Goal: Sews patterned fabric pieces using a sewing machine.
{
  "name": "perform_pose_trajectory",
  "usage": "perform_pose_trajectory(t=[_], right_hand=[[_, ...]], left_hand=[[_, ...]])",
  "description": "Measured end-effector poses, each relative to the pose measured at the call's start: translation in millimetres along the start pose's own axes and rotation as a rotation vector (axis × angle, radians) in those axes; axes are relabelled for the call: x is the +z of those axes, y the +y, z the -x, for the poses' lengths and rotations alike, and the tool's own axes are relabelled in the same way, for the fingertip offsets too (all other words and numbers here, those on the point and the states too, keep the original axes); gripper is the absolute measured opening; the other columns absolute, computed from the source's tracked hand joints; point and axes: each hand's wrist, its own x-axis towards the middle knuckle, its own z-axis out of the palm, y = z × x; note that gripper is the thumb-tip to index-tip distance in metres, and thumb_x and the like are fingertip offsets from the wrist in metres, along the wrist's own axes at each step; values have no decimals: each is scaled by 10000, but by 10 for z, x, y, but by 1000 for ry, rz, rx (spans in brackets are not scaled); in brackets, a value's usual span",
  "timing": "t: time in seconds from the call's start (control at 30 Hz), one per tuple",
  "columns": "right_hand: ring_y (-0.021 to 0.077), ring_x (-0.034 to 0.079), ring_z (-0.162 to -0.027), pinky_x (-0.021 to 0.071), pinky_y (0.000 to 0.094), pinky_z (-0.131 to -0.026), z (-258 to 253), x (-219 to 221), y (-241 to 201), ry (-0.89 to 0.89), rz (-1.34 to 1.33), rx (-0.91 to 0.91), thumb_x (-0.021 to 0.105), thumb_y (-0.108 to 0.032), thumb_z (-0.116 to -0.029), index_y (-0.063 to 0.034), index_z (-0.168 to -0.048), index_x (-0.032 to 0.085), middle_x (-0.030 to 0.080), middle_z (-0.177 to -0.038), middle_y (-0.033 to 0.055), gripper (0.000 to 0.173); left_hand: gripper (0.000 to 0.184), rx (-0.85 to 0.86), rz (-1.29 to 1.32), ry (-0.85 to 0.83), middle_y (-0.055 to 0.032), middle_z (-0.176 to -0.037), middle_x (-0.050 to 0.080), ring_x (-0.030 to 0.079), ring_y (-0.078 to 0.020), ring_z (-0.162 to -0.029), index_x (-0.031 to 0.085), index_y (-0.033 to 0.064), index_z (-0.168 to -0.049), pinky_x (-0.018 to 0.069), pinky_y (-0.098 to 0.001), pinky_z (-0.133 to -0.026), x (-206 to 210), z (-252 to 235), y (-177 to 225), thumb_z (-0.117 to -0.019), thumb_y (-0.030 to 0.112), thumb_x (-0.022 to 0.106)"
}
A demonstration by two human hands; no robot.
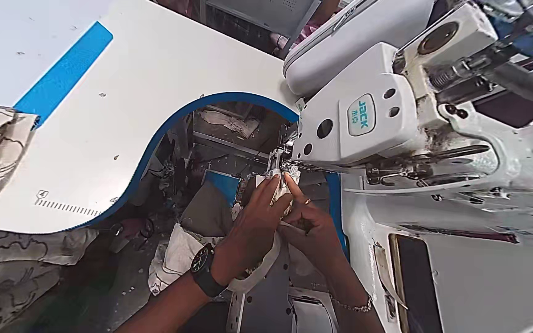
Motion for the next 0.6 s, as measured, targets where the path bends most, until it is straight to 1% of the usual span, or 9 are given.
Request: perform_pose_trajectory(t=[0.07, 0.2, 0.3, 0.37, 0.43, 0.5, 0.53, 0.57, 0.6], right_hand=[[-110, 542, -730, 433, 82, -603, 15, 34, -1, 27, 9, -16, 777, -108, -756, -53, -688, 659, 579, -1452, 166, 147], [-77, 621, -862, 499, 95, -713, 24, 78, -2, 51, 50, -46, 758, -151, -779, -36, -752, 666, 564, -1462, 193, 150], [-18, 653, -900, 520, 132, -737, 80, 178, -33, 135, 257, -71, 702, -182, -836, -28, -869, 705, 600, -1407, 209, 158], [50, 653, -876, 527, 167, -723, 50, 274, -69, 242, 424, -138, 676, -170, -861, -11, -911, 740, 634, -1314, 233, 178], [145, 658, -808, 539, 255, -673, 74, 295, -157, 301, 598, -164, 647, -174, -880, -16, -951, 761, 688, -1096, 195, 208], [233, 708, -735, 556, 396, -631, 252, 178, -359, 254, 800, -91, 627, -174, -884, -30, -978, 780, 742, -881, 135, 231], [293, 715, -717, 557, 480, -626, 377, 65, -474, 168, 874, -11, 658, -144, -872, -7, -984, 775, 740, -835, 148, 212], [332, 695, -691, 536, 539, -626, 507, -63, -520, 51, 897, 114, 701, -137, -863, 11, -945, 761, 711, -773, 159, 179], [347, 667, -681, 503, 569, -641, 620, -199, -461, -96, 866, 273, 731, -166, -875, 14, -887, 734, 677, -728, 162, 180]], left_hand=[[404, -6, -2, 10, -274, -1469, 525, 530, -432, -1356, 656, 33, -1253, 488, -467, -1079, 8, 8, 11, -903, -117, 521], [352, -19, 22, 35, -263, -1462, 536, 531, -405, -1365, 648, 19, -1248, 480, -424, -1097, 12, -14, 20, -949, -87, 494], [404, -52, 97, 44, -294, -1456, 522, 532, -436, -1351, 609, -19, -1318, 485, -465, -1087, 42, -33, -1, -933, -86, 511], [422, -75, 137, 42, -304, -1458, 517, 534, -445, -1343, 569, -68, -1348, 472, -491, -1092, 29, -127, -47, -926, -67, 548], [427, -106, 128, 59, -310, -1424, 538, 536, -457, -1326, 548, -85, -1358, 464, -526, -1078, 32, -158, -50, -934, -39, 564], [374, -200, 99, 75, -237, -1197, 652, 629, -397, -1145, 590, -50, -1329, 507, -543, -967, -75, -54, 54, -980, 82, 567], [365, -304, 141, 16, -155, -1039, 669, 647, -308, -996, 609, -10, -1315, 508, -515, -895, -220, 46, 150, -1032, 204, 521], [387, -389, 223, -85, -82, -865, 637, 616, -220, -817, 625, 21, -1287, 503, -462, -813, -378, 176, 223, -1061, 299, 479], [396, -435, 295, -208, -45, -764, 589, 566, -174, -702, 639, 29, -1239, 487, -411, -729, -507, 317, 266, -1069, 345, 471]])
